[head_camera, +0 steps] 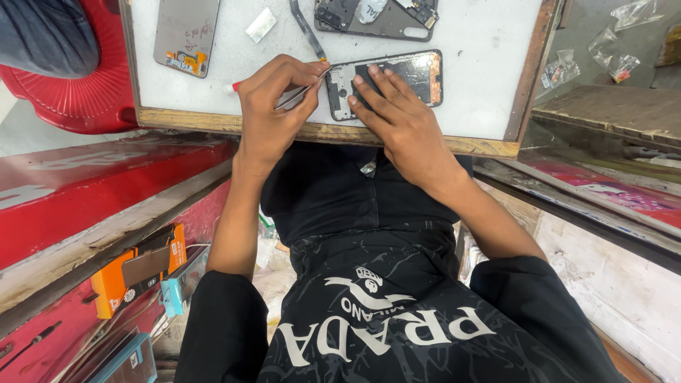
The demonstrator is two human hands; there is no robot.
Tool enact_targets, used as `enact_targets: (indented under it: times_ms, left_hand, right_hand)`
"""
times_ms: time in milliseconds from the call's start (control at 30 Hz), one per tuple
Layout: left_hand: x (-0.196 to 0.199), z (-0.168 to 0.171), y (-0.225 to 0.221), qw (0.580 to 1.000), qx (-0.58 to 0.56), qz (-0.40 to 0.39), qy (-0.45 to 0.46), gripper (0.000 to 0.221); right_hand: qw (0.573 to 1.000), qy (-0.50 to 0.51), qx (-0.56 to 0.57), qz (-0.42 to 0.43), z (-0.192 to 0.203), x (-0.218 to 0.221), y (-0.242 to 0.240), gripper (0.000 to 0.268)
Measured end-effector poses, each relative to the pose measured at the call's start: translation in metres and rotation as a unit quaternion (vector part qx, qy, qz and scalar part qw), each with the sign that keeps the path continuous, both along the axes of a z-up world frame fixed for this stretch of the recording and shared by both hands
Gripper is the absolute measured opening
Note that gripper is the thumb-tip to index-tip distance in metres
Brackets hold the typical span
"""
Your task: The person disassembles a smartphone, removes the screen, and cleans the internal frame with a tool. They handle the phone body, screen, and a small cleaning tool on a cluttered workbench.
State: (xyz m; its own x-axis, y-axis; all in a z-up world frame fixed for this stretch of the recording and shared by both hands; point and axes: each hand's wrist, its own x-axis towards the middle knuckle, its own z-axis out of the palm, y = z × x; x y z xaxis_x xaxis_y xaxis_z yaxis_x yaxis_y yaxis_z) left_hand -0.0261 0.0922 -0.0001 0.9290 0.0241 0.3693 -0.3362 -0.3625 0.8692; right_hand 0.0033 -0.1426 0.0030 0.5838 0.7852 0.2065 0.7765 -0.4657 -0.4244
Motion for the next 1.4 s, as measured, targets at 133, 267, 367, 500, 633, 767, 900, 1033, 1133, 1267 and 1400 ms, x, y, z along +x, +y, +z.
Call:
enact_targets:
  times_ms: [133,267,367,500,633,767,900,1033,1133,1267,1400]
  left_hand:
    - [-0.001,0.002,-0.001,1.000,0.013,-0.010,-0.010,0.013]
    - [-0.002,0.003,0.003,0.996,0.081,-0.033,-0.021,0.012]
    - [0.006,0.003,0.014,0.991,0.102,-0.074,-0.030,0.012]
    - [0.016,0.002,0.024,0.989,0.091,-0.111,-0.023,0.012]
    - [0.022,-0.001,0.020,0.987,0.096,-0.121,-0.044,0.013]
    - [0.026,-0.004,0.012,0.982,0.122,-0.122,-0.071,0.011]
    - [0.026,-0.003,0.010,0.973,0.162,-0.131,-0.097,0.012]
    - [0.019,0.002,0.015,0.974,0.163,-0.133,-0.083,0.015]
    - [0.023,0.000,0.015,0.975,0.144,-0.144,-0.091,0.011]
    - [0.032,-0.005,0.010,0.976,0.119,-0.159,-0.096,0.011]
    - [0.032,-0.010,0.009,0.980,0.108,-0.148,-0.080,0.011]
  right_hand:
    - [1.000,0.020,0.018,-0.002,-0.002,-0.001,-0.001,0.055]
    - [0.999,0.031,0.023,0.005,-0.005,0.001,-0.002,0.058]
    - [0.999,0.035,0.028,0.013,-0.005,0.002,-0.004,0.059]
    - [0.999,0.043,0.029,0.012,-0.003,0.003,-0.002,0.059]
    - [0.998,0.046,0.040,0.011,-0.003,0.002,-0.002,0.058]
    - [0.997,0.054,0.048,0.009,-0.001,0.002,-0.002,0.057]
    - [0.998,0.052,0.046,0.001,0.001,0.003,-0.001,0.059]
    - [0.997,0.055,0.058,0.000,0.003,0.002,0.000,0.056]
    - [0.996,0.062,0.060,0.009,0.003,0.003,-0.001,0.054]
    - [0.997,0.049,0.056,0.006,0.001,0.002,0.000,0.054]
    - [0.997,0.051,0.050,0.000,0.001,0.001,0.000,0.055]
